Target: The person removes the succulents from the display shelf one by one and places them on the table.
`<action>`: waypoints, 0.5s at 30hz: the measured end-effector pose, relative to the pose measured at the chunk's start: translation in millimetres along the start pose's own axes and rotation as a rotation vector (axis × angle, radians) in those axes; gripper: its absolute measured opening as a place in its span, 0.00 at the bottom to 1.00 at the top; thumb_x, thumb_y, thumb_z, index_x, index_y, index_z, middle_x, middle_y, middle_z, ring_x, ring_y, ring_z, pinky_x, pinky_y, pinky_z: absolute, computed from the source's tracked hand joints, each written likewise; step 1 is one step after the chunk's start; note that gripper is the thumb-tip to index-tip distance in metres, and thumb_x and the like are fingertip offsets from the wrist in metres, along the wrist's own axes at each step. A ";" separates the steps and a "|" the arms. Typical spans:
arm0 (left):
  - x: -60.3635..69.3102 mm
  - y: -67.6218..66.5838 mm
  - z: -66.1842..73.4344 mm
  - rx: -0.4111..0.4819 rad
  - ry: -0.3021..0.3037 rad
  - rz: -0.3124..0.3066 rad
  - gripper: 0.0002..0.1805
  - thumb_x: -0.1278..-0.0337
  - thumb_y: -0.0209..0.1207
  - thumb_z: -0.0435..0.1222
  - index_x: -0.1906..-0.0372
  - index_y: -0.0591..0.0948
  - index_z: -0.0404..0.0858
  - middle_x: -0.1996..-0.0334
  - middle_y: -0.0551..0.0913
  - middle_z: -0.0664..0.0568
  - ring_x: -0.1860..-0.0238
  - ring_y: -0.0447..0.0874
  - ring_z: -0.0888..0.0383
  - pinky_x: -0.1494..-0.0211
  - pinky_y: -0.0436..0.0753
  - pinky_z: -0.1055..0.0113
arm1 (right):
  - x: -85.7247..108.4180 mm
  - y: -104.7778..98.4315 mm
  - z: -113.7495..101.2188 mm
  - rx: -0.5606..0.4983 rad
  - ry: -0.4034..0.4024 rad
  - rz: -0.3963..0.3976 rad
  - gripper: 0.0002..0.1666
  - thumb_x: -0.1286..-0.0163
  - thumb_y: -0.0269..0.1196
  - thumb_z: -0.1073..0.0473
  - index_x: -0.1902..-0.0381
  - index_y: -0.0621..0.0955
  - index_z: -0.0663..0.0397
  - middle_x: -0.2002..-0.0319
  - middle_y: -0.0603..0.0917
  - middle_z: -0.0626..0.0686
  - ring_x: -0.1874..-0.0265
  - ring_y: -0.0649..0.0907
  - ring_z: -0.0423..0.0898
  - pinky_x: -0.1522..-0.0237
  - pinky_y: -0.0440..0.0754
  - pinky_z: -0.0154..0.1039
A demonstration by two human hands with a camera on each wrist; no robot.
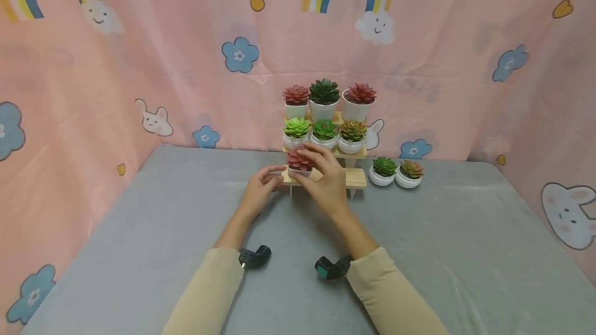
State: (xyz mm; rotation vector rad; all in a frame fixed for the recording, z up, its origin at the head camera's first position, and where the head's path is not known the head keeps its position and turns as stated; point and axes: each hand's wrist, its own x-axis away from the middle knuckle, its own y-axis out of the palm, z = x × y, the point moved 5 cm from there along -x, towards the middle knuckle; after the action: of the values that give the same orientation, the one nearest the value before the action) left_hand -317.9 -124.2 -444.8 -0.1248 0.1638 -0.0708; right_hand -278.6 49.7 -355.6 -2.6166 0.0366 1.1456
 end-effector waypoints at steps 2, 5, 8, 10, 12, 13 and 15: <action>-3.1 2.8 1.0 0.001 0.002 -0.007 0.17 0.29 0.56 0.33 0.40 0.80 0.34 0.51 0.87 0.34 0.53 0.89 0.42 0.45 0.86 0.56 | -2.5 -9.4 -3.9 -0.005 -0.003 0.019 0.26 0.46 0.77 0.67 0.47 0.85 0.60 0.39 0.81 0.58 0.44 0.85 0.53 0.44 0.82 0.28; -5.3 4.0 2.0 0.005 0.005 0.006 0.17 0.31 0.56 0.32 0.40 0.80 0.34 0.52 0.88 0.34 0.55 0.90 0.48 0.45 0.86 0.56 | -5.5 -23.0 -7.9 -0.003 -0.023 0.042 0.27 0.47 0.77 0.68 0.47 0.85 0.62 0.38 0.81 0.60 0.44 0.84 0.53 0.46 0.81 0.23; -4.2 2.6 0.8 -0.009 0.000 0.025 0.17 0.33 0.56 0.32 0.41 0.81 0.35 0.52 0.88 0.35 0.58 0.88 0.58 0.46 0.86 0.58 | -7.0 -36.7 -6.7 -0.003 -0.044 0.070 0.28 0.48 0.77 0.70 0.47 0.84 0.64 0.39 0.81 0.61 0.45 0.84 0.49 0.48 0.82 0.23; -2.6 1.3 0.1 -0.019 -0.008 0.035 0.17 0.34 0.57 0.32 0.42 0.82 0.36 0.52 0.88 0.36 0.58 0.87 0.62 0.47 0.86 0.60 | -8.0 -47.1 -4.4 -0.006 -0.052 0.093 0.28 0.49 0.77 0.72 0.48 0.84 0.65 0.39 0.81 0.61 0.45 0.84 0.45 0.49 0.82 0.23; -1.6 0.4 -0.5 -0.032 -0.011 0.038 0.17 0.34 0.57 0.33 0.42 0.82 0.37 0.52 0.88 0.37 0.59 0.86 0.63 0.48 0.85 0.62 | -9.0 -59.2 -0.3 -0.003 -0.054 0.116 0.29 0.50 0.76 0.74 0.47 0.84 0.66 0.39 0.81 0.62 0.45 0.83 0.40 0.48 0.82 0.23; -1.0 0.5 0.2 -0.036 -0.014 0.038 0.17 0.34 0.57 0.33 0.42 0.82 0.38 0.52 0.89 0.37 0.59 0.86 0.62 0.48 0.85 0.62 | -9.9 -65.8 1.1 0.002 -0.051 0.125 0.29 0.50 0.76 0.75 0.47 0.84 0.66 0.39 0.81 0.62 0.45 0.83 0.37 0.48 0.82 0.23; -0.7 0.8 1.0 -0.050 -0.010 0.033 0.17 0.33 0.57 0.34 0.42 0.82 0.39 0.53 0.89 0.38 0.58 0.88 0.59 0.48 0.85 0.60 | -11.7 -79.8 4.3 0.004 -0.048 0.139 0.30 0.50 0.75 0.76 0.46 0.83 0.67 0.39 0.80 0.64 0.46 0.82 0.34 0.47 0.82 0.23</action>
State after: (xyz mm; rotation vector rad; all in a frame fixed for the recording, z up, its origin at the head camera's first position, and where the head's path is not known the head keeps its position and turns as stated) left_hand -318.4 -123.3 -443.7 -0.1727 0.1582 -0.0331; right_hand -278.8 126.3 -330.1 -2.6171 0.2133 1.2515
